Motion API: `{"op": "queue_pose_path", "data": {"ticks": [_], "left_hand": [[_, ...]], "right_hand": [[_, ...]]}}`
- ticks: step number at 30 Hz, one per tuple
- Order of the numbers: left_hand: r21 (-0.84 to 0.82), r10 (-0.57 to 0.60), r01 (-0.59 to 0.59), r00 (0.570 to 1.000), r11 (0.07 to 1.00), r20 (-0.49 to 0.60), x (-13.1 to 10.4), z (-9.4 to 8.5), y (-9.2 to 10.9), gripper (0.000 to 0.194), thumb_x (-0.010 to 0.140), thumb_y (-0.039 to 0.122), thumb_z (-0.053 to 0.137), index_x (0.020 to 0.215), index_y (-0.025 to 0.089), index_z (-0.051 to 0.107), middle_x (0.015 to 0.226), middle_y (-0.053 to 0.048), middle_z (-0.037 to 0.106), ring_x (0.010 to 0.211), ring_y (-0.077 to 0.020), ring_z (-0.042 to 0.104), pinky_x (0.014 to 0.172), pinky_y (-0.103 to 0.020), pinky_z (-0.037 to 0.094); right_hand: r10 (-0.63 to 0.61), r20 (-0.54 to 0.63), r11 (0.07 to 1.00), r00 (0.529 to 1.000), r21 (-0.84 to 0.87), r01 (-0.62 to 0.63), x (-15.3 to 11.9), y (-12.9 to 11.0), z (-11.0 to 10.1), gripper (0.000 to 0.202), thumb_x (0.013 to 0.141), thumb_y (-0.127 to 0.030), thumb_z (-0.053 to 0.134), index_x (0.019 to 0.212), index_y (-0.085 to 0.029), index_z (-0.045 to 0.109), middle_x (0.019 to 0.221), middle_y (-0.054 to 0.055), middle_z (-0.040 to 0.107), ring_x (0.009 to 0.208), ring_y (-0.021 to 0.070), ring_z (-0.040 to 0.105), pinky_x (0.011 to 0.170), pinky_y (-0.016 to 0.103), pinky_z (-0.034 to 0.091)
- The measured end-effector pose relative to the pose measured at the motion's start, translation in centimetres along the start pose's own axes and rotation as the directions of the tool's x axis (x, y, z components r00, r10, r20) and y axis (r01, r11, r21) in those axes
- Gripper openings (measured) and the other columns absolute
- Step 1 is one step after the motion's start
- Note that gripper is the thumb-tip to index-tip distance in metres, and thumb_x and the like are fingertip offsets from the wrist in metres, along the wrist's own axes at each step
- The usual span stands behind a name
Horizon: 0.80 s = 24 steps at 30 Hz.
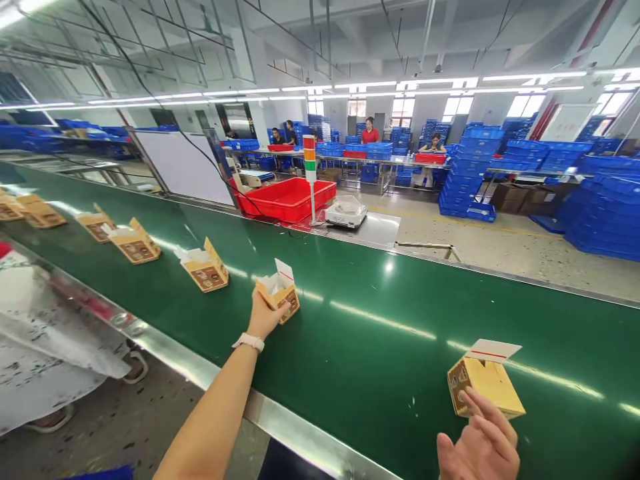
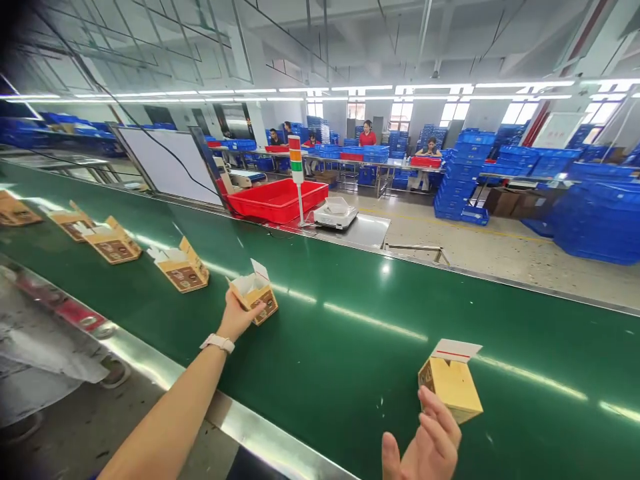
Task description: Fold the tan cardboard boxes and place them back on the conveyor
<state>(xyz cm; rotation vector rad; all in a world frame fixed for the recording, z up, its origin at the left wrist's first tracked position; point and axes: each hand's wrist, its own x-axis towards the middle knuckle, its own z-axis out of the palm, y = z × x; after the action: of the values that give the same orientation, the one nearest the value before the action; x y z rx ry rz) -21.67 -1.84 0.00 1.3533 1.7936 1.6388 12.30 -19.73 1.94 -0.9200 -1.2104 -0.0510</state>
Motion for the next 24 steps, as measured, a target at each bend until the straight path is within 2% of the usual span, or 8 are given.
{"op": "queue_pose_path", "data": {"ticks": [2, 6, 9, 12, 14, 17, 21, 24], "left_hand": [[-0.060, -0.007, 0.013, 0.995, 0.998, 0.095, -2.1, 2.0, 0.7, 0.068, 0.057, 0.022, 0.077, 0.114, 0.017, 0.040, 0.107, -0.010, 0.057, 0.105, -0.0293, 0.063, 0.096, -0.051, 0.050], [-0.161, 0.046, 0.001, 0.957, 0.987, 0.286, -10.4, 5.4, 2.6, 0.075, 0.053, 0.027, 0.083, 0.115, 0.017, 0.044, 0.112, -0.011, 0.058, 0.108, -0.0310, 0.062, 0.098, -0.051, 0.049], [-0.264, 0.212, -0.104, 0.882, 0.959, 0.422, -16.2, 6.0, 3.7, 0.089, 0.049, 0.036, 0.090, 0.124, 0.020, 0.045, 0.122, -0.014, 0.054, 0.115, -0.0339, 0.056, 0.102, -0.055, 0.044], [-0.424, 0.475, -0.277, 0.735, 0.862, 0.484, -18.5, 5.3, 4.6, 0.101, 0.047, 0.048, 0.092, 0.132, 0.025, 0.043, 0.133, -0.016, 0.050, 0.122, -0.0359, 0.050, 0.103, -0.057, 0.040], [-0.481, 0.573, -0.342, 0.646, 0.807, 0.503, -18.3, 4.8, 5.0, 0.088, 0.055, 0.056, 0.087, 0.128, 0.028, 0.048, 0.129, -0.014, 0.056, 0.117, -0.0333, 0.051, 0.099, -0.054, 0.042], [-0.427, 0.586, -0.403, 0.602, 0.809, 0.543, -16.8, 4.3, 5.7, 0.057, 0.063, 0.059, 0.081, 0.106, 0.027, 0.062, 0.113, -0.010, 0.067, 0.101, -0.0294, 0.052, 0.089, -0.048, 0.045], [-0.323, 0.523, -0.417, 0.583, 0.850, 0.622, -16.0, 4.2, 6.7, 0.031, 0.082, 0.055, 0.062, 0.084, 0.024, 0.068, 0.078, -0.006, 0.068, 0.085, -0.0264, 0.054, 0.081, -0.044, 0.043], [-0.308, 0.436, -0.309, 0.643, 0.900, 0.630, -16.8, 4.8, 7.3, 0.026, 0.086, 0.047, 0.055, 0.081, 0.023, 0.065, 0.074, -0.005, 0.060, 0.078, -0.0229, 0.055, 0.080, -0.042, 0.043]], "right_hand": [[-0.001, 0.220, 1.000, 0.976, -0.011, 0.004, -0.4, -0.3, 0.5, 0.027, 0.083, -0.019, 0.062, 0.110, -0.024, 0.056, 0.107, 0.010, 0.061, 0.097, 0.0253, 0.062, 0.083, 0.043, 0.054], [-0.042, 0.568, 0.992, 0.822, -0.072, 0.101, -1.6, -0.5, 1.4, 0.049, 0.087, -0.023, 0.059, 0.135, -0.026, 0.049, 0.123, 0.013, 0.063, 0.109, 0.0298, 0.063, 0.084, 0.044, 0.058], [-0.047, 0.649, 0.983, 0.759, -0.106, 0.151, -2.8, -0.4, 1.9, 0.071, 0.086, -0.028, 0.062, 0.150, -0.026, 0.032, 0.140, 0.013, 0.053, 0.129, 0.0364, 0.049, 0.093, 0.054, 0.053], [-0.030, 0.677, 0.973, 0.735, -0.147, 0.175, -3.9, -0.2, 1.9, 0.082, 0.084, -0.035, 0.065, 0.154, -0.028, 0.024, 0.143, 0.012, 0.051, 0.131, 0.0408, 0.045, 0.092, 0.059, 0.052], [-0.024, 0.674, 0.966, 0.739, -0.174, 0.190, -4.4, 0.0, 1.8, 0.079, 0.085, -0.038, 0.065, 0.153, -0.029, 0.026, 0.142, 0.012, 0.052, 0.129, 0.0415, 0.046, 0.092, 0.062, 0.050], [-0.024, 0.625, 0.959, 0.780, -0.207, 0.195, -4.4, 0.1, 2.0, 0.063, 0.089, -0.036, 0.060, 0.148, -0.032, 0.038, 0.140, 0.010, 0.054, 0.129, 0.0401, 0.046, 0.093, 0.062, 0.047], [0.019, 0.552, 0.973, 0.833, -0.201, 0.111, -4.1, -0.5, 2.9, 0.037, 0.092, -0.023, 0.052, 0.126, -0.036, 0.063, 0.140, 0.007, 0.054, 0.125, 0.0336, 0.050, 0.100, 0.058, 0.042], [0.177, 0.407, 0.980, 0.896, -0.155, -0.123, -4.3, -1.0, 3.4, 0.023, 0.093, -0.023, 0.052, 0.081, -0.027, 0.071, 0.130, 0.008, 0.057, 0.119, 0.0295, 0.054, 0.098, 0.049, 0.046]]}}
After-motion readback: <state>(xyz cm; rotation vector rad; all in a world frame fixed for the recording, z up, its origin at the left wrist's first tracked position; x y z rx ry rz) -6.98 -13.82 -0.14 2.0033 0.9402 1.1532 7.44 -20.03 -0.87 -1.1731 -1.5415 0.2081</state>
